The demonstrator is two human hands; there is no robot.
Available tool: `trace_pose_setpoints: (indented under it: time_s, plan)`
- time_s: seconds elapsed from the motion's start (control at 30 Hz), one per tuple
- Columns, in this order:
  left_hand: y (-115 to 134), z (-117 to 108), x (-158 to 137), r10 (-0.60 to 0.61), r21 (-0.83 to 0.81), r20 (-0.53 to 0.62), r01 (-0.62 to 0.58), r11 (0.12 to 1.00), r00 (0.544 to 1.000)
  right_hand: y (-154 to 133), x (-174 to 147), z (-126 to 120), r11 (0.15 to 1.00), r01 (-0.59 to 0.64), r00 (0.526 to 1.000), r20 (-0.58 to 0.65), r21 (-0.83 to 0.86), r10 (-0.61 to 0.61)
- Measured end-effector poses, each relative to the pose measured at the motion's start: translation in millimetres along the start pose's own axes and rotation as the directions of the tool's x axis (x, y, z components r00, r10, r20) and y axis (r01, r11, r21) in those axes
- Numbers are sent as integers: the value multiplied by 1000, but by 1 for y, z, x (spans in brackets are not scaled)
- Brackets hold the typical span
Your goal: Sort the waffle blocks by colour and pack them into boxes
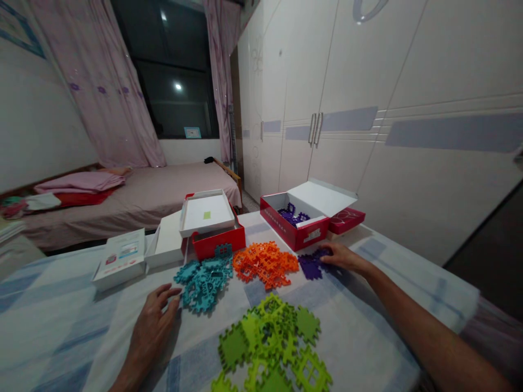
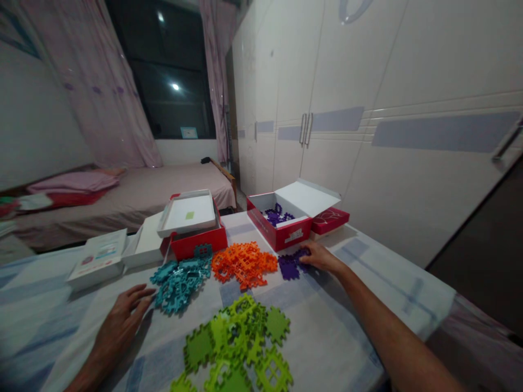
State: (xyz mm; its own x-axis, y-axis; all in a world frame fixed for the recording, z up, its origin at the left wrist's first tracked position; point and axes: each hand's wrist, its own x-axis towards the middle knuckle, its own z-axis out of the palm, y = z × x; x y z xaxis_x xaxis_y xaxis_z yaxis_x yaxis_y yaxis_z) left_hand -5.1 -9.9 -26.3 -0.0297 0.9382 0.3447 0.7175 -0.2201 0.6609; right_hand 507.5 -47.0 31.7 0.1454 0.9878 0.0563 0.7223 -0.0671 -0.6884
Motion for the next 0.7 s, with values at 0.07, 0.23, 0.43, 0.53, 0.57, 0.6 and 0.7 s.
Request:
trace_pose_setpoints:
  time_s: [0.07,0.23,0.43,0.53,0.57,0.6,0.7]
  plan:
    - [1,-1,0,2,2,0,-2,1000,1000,4,6,2,1000,-3,1000,-7,-15,3]
    - [2,-1,-1,-6,6,-5,7,1000,1000,15,5,7,998,-63,994,-94,-21,61]
    - [0,1,-1,3,18,-12,-2,1000,1000,7,-6,9,995,-73,991,-107,75,81]
    - [0,1,-1,10,12,-1,-10,1000,1000,-12,-12,16,997,-26,999,-26,68,28]
    - [0,1,-1,12,10,0,-12,1000,1000,-19,-13,21,999,-3,1000,13,38,2]
    - [1,1,-1,13,10,-1,-13,1000,1000,-25,-14,26,1000,20,999,44,2,-20]
    - [1,1,0,11,15,-15,-11,1000,1000,-37,-15,40,994,53,998,50,-97,-48]
